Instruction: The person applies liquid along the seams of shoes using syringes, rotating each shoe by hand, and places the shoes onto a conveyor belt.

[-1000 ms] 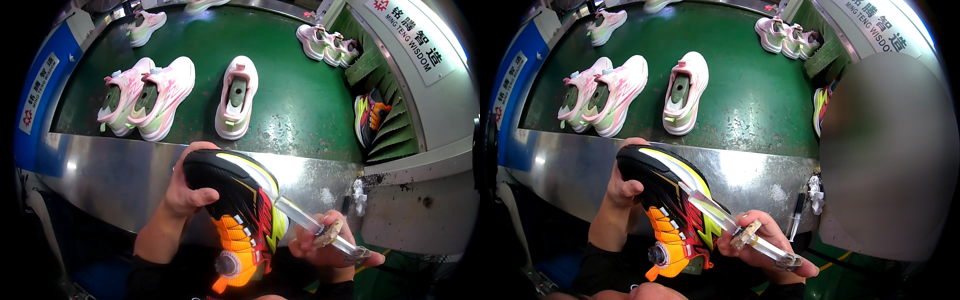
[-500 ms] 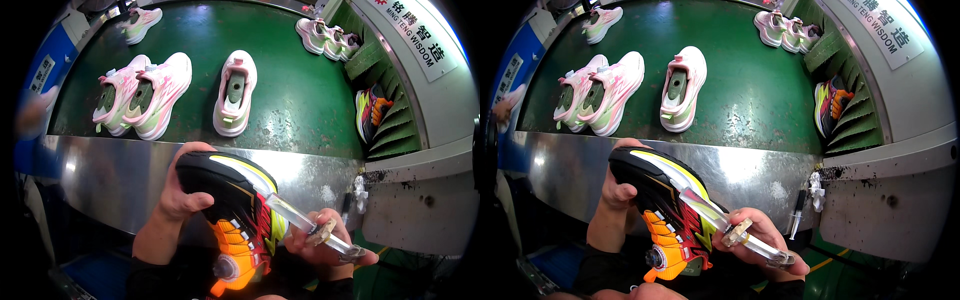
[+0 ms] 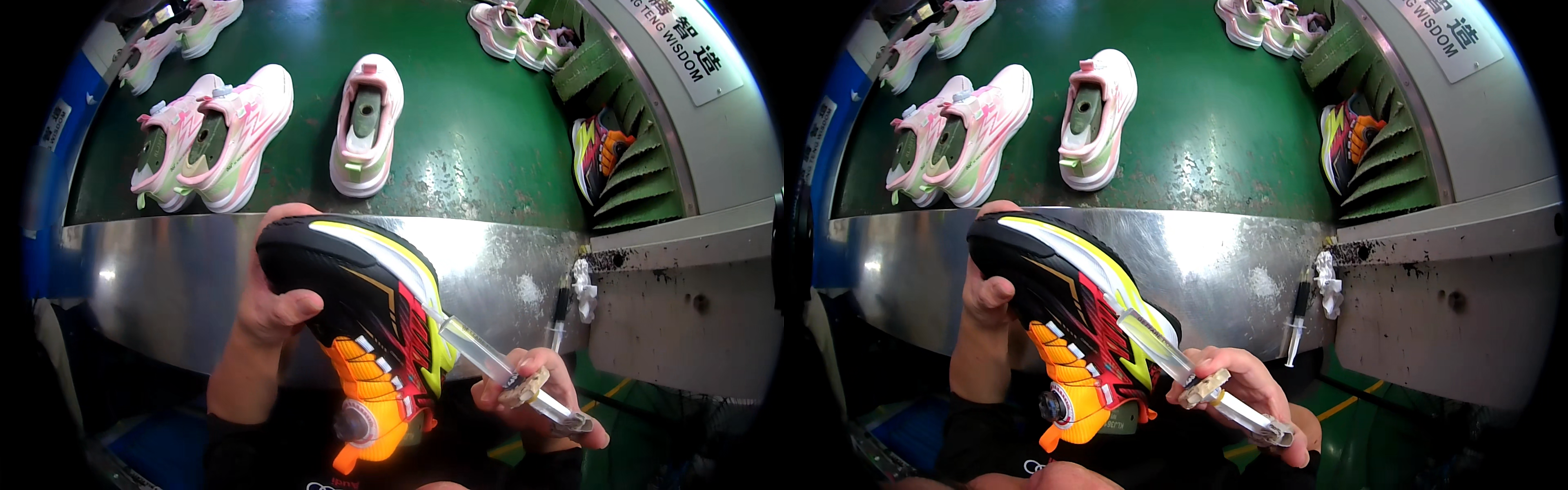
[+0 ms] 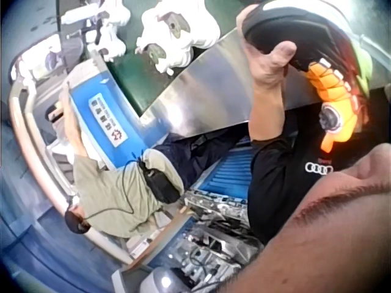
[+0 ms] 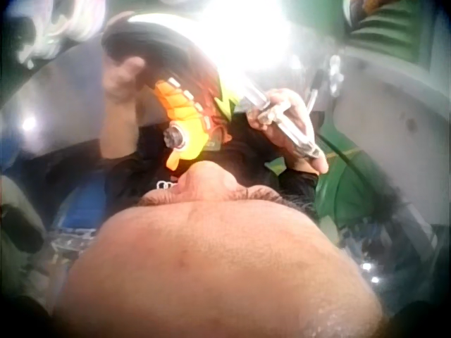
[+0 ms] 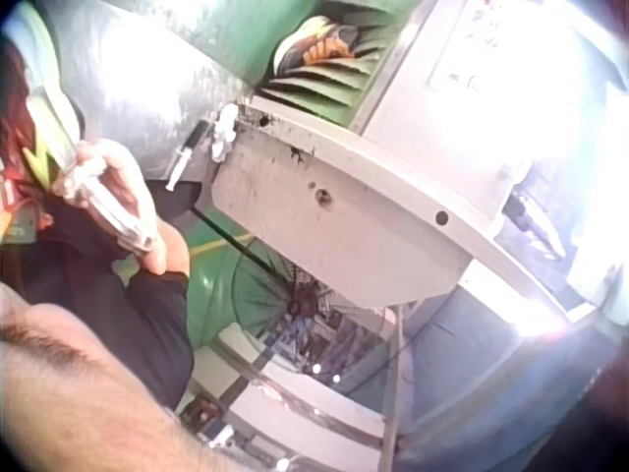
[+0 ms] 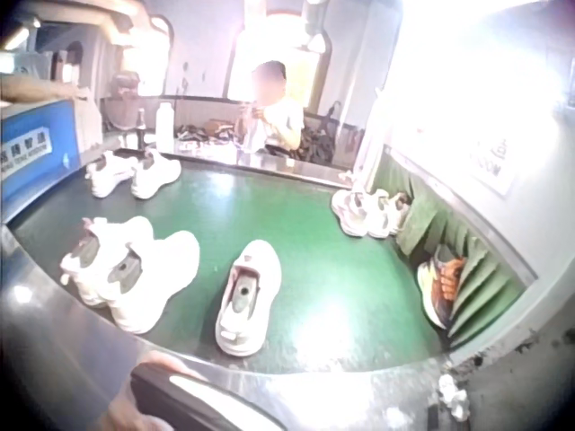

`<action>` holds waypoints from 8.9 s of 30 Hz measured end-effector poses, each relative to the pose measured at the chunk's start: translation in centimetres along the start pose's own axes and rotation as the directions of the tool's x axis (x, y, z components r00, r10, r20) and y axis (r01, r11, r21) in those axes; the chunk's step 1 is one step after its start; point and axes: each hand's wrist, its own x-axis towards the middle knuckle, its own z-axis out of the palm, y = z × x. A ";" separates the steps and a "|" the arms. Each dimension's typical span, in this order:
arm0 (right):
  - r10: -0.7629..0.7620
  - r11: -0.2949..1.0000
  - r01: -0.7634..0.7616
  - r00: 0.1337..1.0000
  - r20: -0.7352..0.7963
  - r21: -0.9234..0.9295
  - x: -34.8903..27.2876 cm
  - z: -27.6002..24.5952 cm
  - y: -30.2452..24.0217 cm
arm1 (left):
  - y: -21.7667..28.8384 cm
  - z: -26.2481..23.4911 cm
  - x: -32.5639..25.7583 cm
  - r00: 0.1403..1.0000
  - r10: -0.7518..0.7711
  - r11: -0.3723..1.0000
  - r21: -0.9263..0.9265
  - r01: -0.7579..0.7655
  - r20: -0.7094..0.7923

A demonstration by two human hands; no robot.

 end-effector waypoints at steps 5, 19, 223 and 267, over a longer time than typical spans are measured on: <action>0.072 0.997 -0.075 0.995 -0.073 -0.034 -1.7 0.6 -0.8 | 0.0 -0.2 -0.2 1.000 0.008 0.999 0.050 -0.008 -0.006; 0.138 0.943 -0.169 0.983 -0.123 -0.288 -3.2 2.4 -1.6 | 0.1 0.2 -0.3 0.999 0.032 0.996 0.083 -0.031 -0.009; 0.153 0.985 -0.157 0.987 0.058 0.071 -7.9 -0.9 -0.1 | 1.5 -2.6 -2.8 0.977 -0.185 0.982 -0.066 0.178 -0.110; 0.150 0.960 -0.161 0.986 0.067 0.229 -4.8 -1.8 1.2 | 2.1 -3.9 -2.2 0.949 -0.287 0.958 -0.056 0.282 -0.131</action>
